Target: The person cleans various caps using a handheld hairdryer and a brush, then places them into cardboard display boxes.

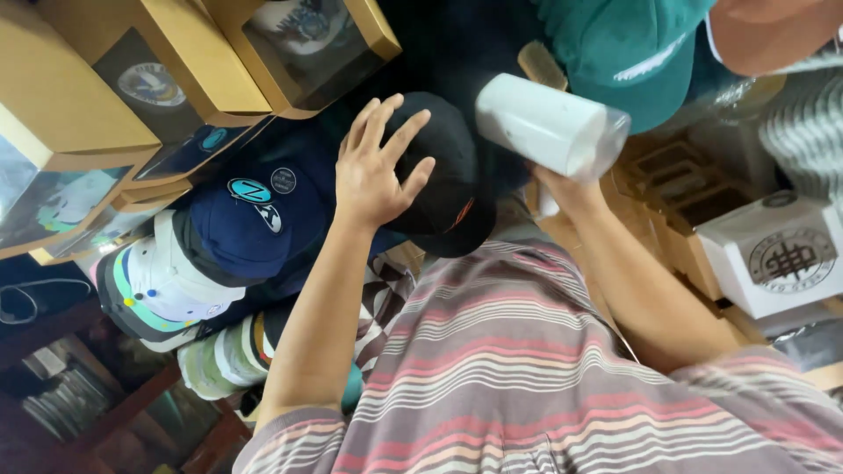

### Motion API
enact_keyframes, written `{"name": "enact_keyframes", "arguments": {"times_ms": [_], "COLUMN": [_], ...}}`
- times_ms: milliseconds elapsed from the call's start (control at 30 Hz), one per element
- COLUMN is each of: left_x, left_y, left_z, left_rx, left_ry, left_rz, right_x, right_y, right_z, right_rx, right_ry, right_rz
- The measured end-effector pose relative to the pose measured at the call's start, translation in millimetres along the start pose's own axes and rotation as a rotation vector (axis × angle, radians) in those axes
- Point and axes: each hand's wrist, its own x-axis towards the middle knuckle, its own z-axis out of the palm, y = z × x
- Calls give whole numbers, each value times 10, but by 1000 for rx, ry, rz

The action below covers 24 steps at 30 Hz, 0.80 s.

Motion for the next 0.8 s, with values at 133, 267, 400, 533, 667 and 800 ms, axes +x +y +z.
{"name": "enact_keyframes", "arguments": {"times_ms": [133, 267, 400, 533, 667, 800], "left_x": [-39, -229, -634, -1016, -1151, -1253], "left_y": [6, 1, 137, 392, 424, 342], "left_z": [61, 189, 330, 404, 371, 312], "left_rx": [10, -126, -653, -815, -1021, -1035], "left_ry": [77, 321, 456, 446, 394, 290], "left_rz": [-47, -327, -846, -1066, -1136, -1168], "right_x": [859, 1253, 1310, 1410, 954, 252], "right_y": [-112, -360, -549, -523, -935, -1180], "right_z": [207, 558, 884, 1061, 1303, 1356], "right_rx": [-65, -107, -193, -337, -883, -901], "right_ry": [-99, -199, -181, -170, -107, -181], "right_rz": [25, 143, 464, 497, 304, 3]}}
